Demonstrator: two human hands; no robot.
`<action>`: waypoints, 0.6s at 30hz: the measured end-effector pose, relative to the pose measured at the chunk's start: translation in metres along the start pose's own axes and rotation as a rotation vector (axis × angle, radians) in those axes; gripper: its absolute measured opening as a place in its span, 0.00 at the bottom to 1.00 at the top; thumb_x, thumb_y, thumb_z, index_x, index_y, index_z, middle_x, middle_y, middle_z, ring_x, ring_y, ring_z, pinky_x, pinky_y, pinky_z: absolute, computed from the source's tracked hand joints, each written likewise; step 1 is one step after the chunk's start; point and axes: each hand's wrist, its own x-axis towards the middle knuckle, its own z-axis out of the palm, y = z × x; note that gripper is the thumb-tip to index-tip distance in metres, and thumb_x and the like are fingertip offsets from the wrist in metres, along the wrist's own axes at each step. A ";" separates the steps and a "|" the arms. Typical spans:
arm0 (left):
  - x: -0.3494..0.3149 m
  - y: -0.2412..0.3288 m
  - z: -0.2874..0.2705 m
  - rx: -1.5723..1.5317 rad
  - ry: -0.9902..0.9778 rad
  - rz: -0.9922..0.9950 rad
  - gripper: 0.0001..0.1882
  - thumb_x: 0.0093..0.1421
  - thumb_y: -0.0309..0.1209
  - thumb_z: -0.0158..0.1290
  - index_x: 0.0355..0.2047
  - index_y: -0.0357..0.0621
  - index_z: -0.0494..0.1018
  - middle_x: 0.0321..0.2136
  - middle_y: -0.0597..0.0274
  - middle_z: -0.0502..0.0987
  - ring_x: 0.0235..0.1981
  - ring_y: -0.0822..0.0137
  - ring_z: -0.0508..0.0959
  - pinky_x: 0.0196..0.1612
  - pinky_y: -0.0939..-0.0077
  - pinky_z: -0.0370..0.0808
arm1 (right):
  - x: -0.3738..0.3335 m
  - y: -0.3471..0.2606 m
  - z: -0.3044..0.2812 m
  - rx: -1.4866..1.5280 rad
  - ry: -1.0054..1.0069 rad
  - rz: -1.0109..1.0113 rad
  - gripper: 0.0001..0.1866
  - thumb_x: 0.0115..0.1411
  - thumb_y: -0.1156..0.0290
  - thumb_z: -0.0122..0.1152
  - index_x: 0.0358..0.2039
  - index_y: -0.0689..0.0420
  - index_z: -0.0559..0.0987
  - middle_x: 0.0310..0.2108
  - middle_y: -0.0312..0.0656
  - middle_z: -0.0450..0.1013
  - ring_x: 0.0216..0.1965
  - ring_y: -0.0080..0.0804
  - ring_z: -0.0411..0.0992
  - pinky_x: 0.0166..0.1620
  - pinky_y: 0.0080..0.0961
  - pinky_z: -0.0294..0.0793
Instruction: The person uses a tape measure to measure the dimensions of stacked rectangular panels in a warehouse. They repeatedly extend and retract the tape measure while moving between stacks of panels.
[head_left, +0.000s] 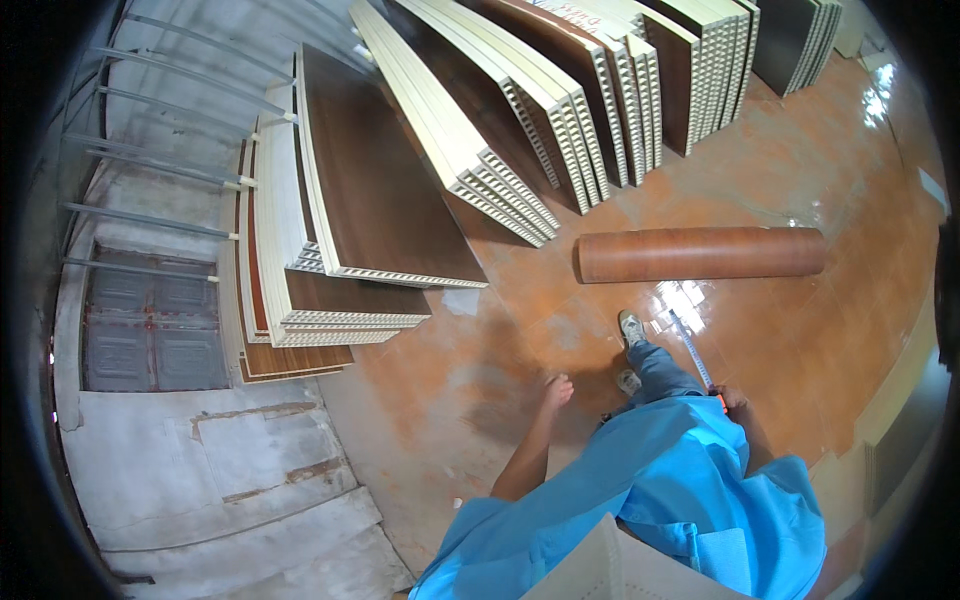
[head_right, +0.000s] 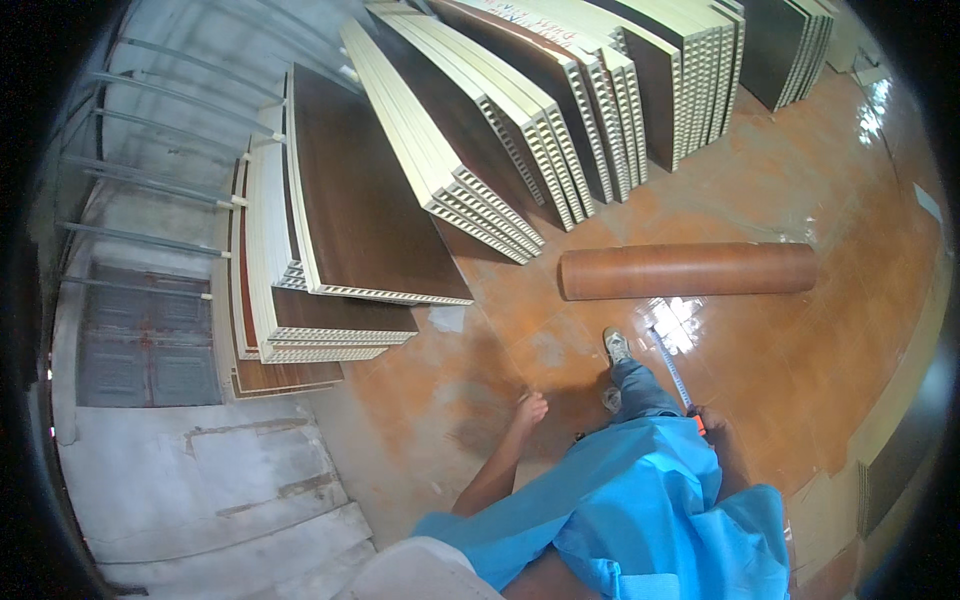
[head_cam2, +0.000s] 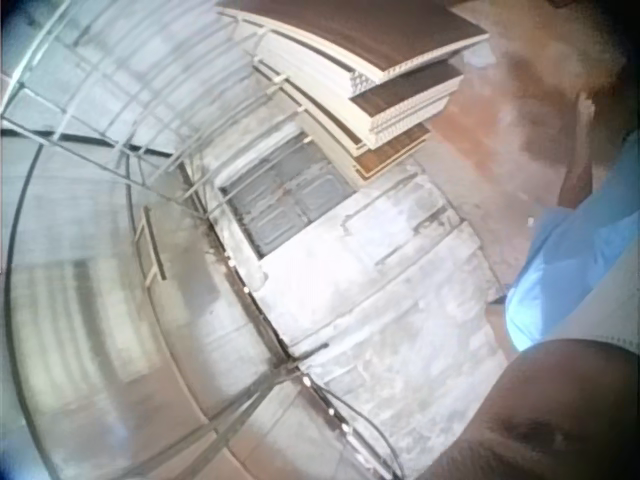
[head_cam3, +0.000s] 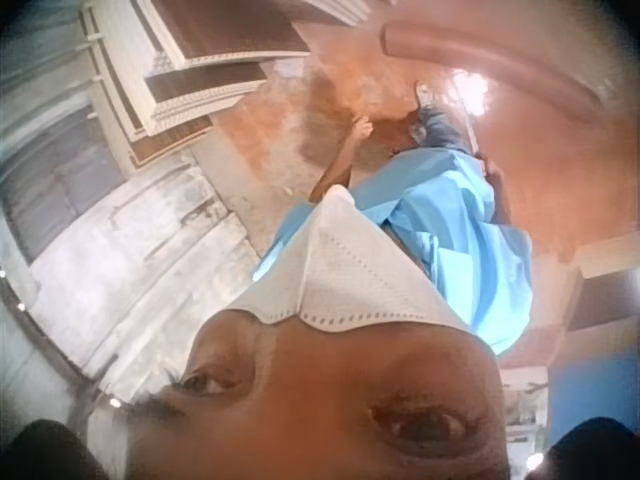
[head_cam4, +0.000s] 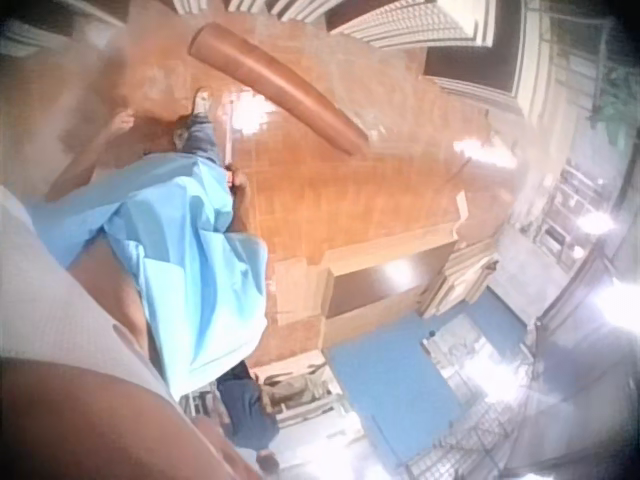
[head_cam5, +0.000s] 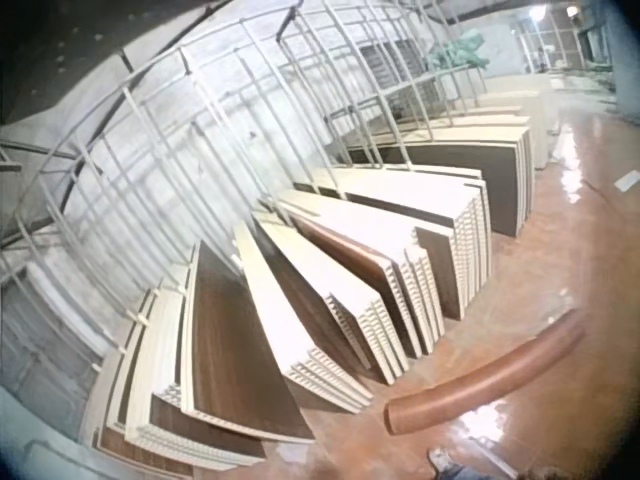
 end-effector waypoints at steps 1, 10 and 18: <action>-0.007 -0.012 0.002 0.042 -0.002 -0.063 0.18 0.59 0.43 0.51 0.44 0.46 0.70 0.33 0.60 0.77 0.32 0.66 0.77 0.37 0.73 0.75 | -0.009 0.006 -0.006 0.139 -0.004 0.011 0.09 0.58 0.66 0.46 0.27 0.53 0.75 0.19 0.33 0.71 0.20 0.23 0.68 0.23 0.25 0.69; -0.079 -0.130 0.038 0.215 -0.044 -0.168 0.17 0.60 0.45 0.46 0.40 0.44 0.71 0.34 0.58 0.75 0.30 0.68 0.73 0.31 0.72 0.70 | -0.064 0.021 -0.023 0.249 0.268 0.176 0.14 0.59 0.59 0.50 0.25 0.53 0.77 0.18 0.35 0.72 0.17 0.27 0.70 0.18 0.29 0.67; -0.064 -0.042 0.133 0.215 0.177 -0.003 0.16 0.63 0.38 0.45 0.43 0.40 0.71 0.34 0.56 0.77 0.32 0.63 0.77 0.33 0.70 0.74 | -0.086 0.087 -0.102 0.221 0.302 0.281 0.16 0.58 0.60 0.51 0.23 0.57 0.78 0.19 0.40 0.73 0.20 0.33 0.73 0.25 0.34 0.72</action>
